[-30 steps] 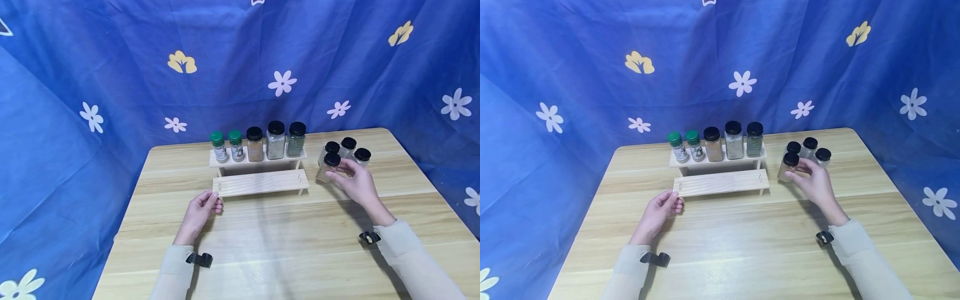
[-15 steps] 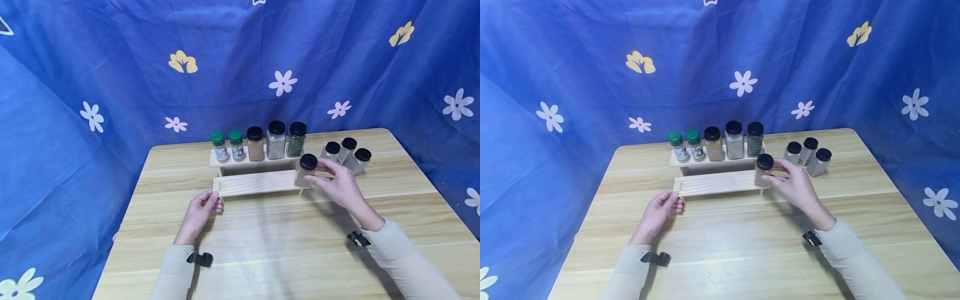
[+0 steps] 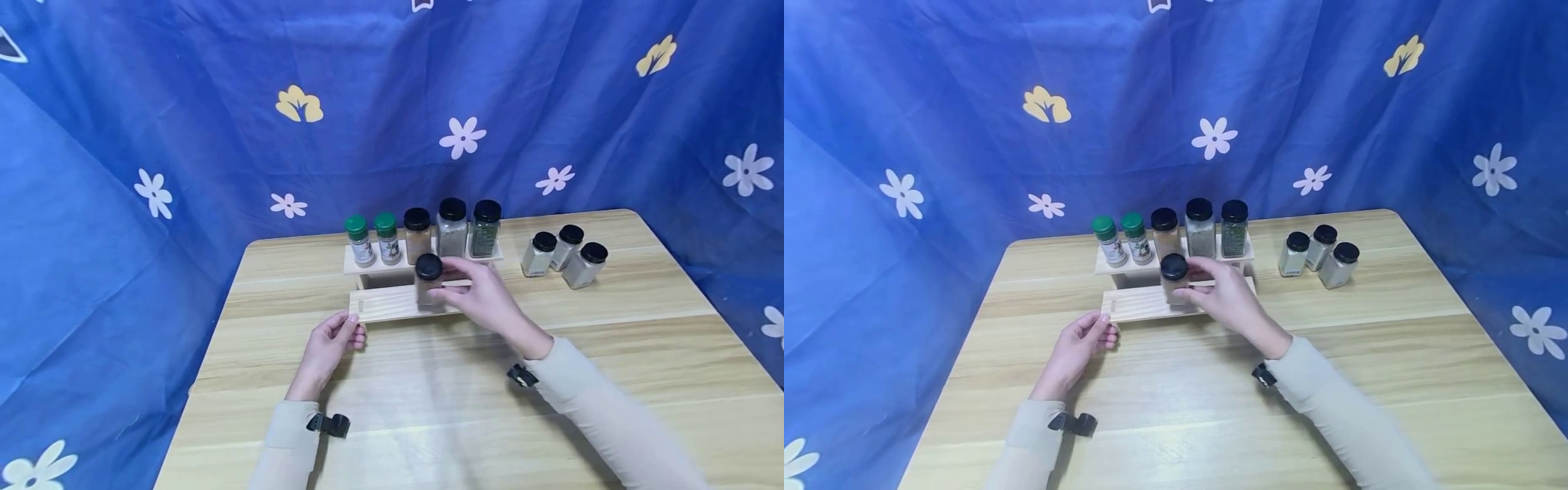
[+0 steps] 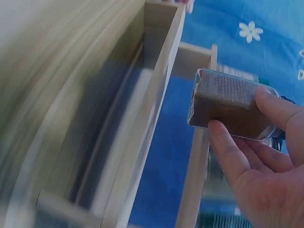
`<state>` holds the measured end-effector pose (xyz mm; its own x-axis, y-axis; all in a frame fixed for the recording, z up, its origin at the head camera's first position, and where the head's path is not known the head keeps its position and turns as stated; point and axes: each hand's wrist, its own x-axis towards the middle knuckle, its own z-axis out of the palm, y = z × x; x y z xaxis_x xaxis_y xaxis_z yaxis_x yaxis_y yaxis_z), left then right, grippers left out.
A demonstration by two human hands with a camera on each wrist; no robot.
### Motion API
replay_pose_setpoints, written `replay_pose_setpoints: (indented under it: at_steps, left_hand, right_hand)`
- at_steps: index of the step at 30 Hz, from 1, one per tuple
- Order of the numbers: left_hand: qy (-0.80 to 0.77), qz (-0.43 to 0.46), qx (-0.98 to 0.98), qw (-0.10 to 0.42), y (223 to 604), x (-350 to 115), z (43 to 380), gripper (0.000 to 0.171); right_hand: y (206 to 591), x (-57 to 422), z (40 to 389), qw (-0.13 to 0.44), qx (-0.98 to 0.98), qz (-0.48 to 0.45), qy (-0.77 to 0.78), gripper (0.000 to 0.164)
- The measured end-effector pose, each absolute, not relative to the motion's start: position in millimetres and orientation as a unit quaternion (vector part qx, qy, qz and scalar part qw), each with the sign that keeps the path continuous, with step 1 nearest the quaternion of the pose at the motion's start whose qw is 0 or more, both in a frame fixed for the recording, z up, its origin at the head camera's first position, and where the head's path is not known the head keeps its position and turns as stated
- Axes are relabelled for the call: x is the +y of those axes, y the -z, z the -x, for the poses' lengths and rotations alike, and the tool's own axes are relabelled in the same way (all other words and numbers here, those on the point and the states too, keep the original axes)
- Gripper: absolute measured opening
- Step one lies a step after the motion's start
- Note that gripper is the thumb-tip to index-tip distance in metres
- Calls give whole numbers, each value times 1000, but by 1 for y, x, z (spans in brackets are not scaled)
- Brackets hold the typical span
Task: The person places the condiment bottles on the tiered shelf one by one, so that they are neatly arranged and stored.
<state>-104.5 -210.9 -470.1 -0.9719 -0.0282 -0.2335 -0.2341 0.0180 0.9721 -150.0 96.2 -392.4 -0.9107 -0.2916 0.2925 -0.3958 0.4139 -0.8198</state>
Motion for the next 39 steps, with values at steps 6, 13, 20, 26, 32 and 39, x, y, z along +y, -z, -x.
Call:
replay_pose_setpoints:
  at_steps: [6,13,20,26,32,39]
  left_hand:
    - [-698,98,706,70,468,-211,104,28]
    - [-697,94,708,64,468,-212,103,29]
    - [-699,86,708,57,469,-212,102,29]
    - [-703,93,702,60,468,-210,102,26]
    - [-703,95,701,65,467,-209,103,29]
    - [-695,101,709,67,468,-211,103,29]
  right_hand:
    - [391,58,155,35,-837,-228,-497,59]
    - [400,31,158,27,-832,-246,-497,55]
    - [406,20,161,15,-807,-262,-529,54]
    - [409,18,162,10,-803,-263,-535,57]
    - [405,20,162,11,-817,-266,-512,56]
    - [397,34,159,-34,-812,-227,-537,58]
